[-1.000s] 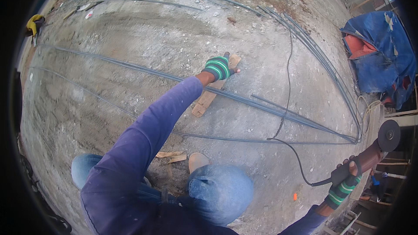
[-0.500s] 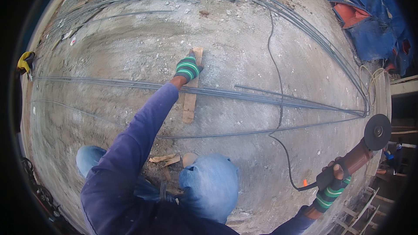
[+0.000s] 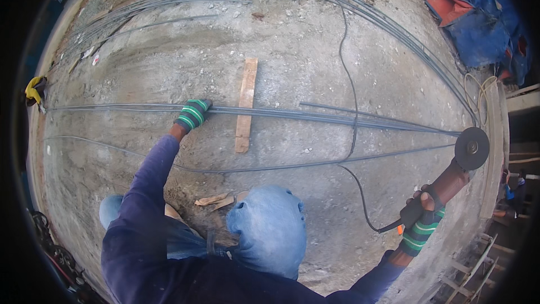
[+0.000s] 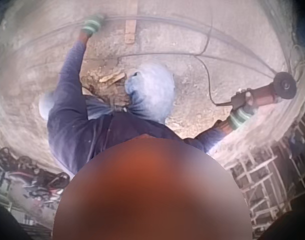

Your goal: The person uses an angle grinder to cut several metal rods laid on the ground. They reposition the rods between cuts and continue cutting until the end of the clip.

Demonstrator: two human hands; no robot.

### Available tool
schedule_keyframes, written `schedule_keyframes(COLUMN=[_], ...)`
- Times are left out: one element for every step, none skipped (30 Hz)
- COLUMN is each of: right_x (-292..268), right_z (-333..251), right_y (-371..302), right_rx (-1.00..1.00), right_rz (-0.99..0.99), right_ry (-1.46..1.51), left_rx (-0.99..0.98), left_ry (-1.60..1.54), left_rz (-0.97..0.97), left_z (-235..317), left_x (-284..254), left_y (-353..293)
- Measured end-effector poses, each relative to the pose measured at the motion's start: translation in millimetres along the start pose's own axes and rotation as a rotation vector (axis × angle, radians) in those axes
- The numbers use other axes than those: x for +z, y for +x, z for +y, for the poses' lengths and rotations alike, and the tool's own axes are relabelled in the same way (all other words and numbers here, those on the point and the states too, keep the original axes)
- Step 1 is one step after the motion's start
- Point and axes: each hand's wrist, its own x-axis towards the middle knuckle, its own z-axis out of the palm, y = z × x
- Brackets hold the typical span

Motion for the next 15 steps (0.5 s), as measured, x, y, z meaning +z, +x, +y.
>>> schedule_keyframes(right_x=[0.7, -0.3, -1.9, -2.9, -4.3, -4.9, -6.3, -6.7, -7.8, -8.4, -8.1, -8.1, -7.3, -6.8, -5.6], right_z=[2.2, 3.1, 3.0, 3.3, 2.5, 1.5, -1.2, -4.3, -8.0, -12.4, -15.4, -19.3, -22.3, -25.5, -27.9], right_y=[0.7, 0.8, 0.2, -1.4, -4.5, -7.3, -10.1, -10.6, -13.0, -15.1, -17.1, -18.3, -18.3, -18.7, -18.8], right_rx=[-0.013, -0.022, -0.029, -0.025, -0.002, -0.014, -0.017, -0.020, -0.021, -0.014, 0.008, 0.011, 0.002, 0.007, 0.023], right_rz=[-0.007, -0.033, -0.028, -0.034, -0.026, -0.043, -0.049, -0.067, -0.039, -0.027, -0.027, -0.011, -0.003, 0.003, 0.019], right_ry=[0.010, 0.035, 0.007, 0.001, -0.003, 0.000, 0.005, 0.032, -0.004, -0.020, -0.009, -0.024, -0.044, -0.038, -0.008], left_rx=[0.060, 0.100, 0.131, 0.177, 0.212, 0.231, 0.231, 0.246, 0.244, 0.255, 0.261, 0.277, 0.281, 0.252, 0.260], left_ry=[0.037, 0.060, 0.088, 0.102, 0.098, 0.096, 0.101, 0.118, 0.141, 0.153, 0.152, 0.135, 0.129, 0.141, 0.137], left_rz=[-0.023, -0.074, -0.127, -0.108, -0.089, -0.097, -0.135, -0.103, -0.114, -0.110, -0.088, -0.055, -0.034, -0.053, -0.029], left_z=[-5.0, -9.0, -11.2, -12.1, -12.5, -11.5, -9.9, -8.6, -7.5, -7.6, -8.9, -10.7, -13.4, -14.8, -18.1], left_x=[-1.3, -2.9, -5.9, -9.1, -13.3, -17.3, -21.0, -25.5, -29.3, -33.6, -37.9, -41.1, -43.7, -43.9, -43.8], left_y=[4.7, 7.8, 12.3, 12.4, 15.1, 16.5, 16.2, 19.2, 19.1, 18.8, 19.2, 17.9, 18.1, 19.5, 20.9])
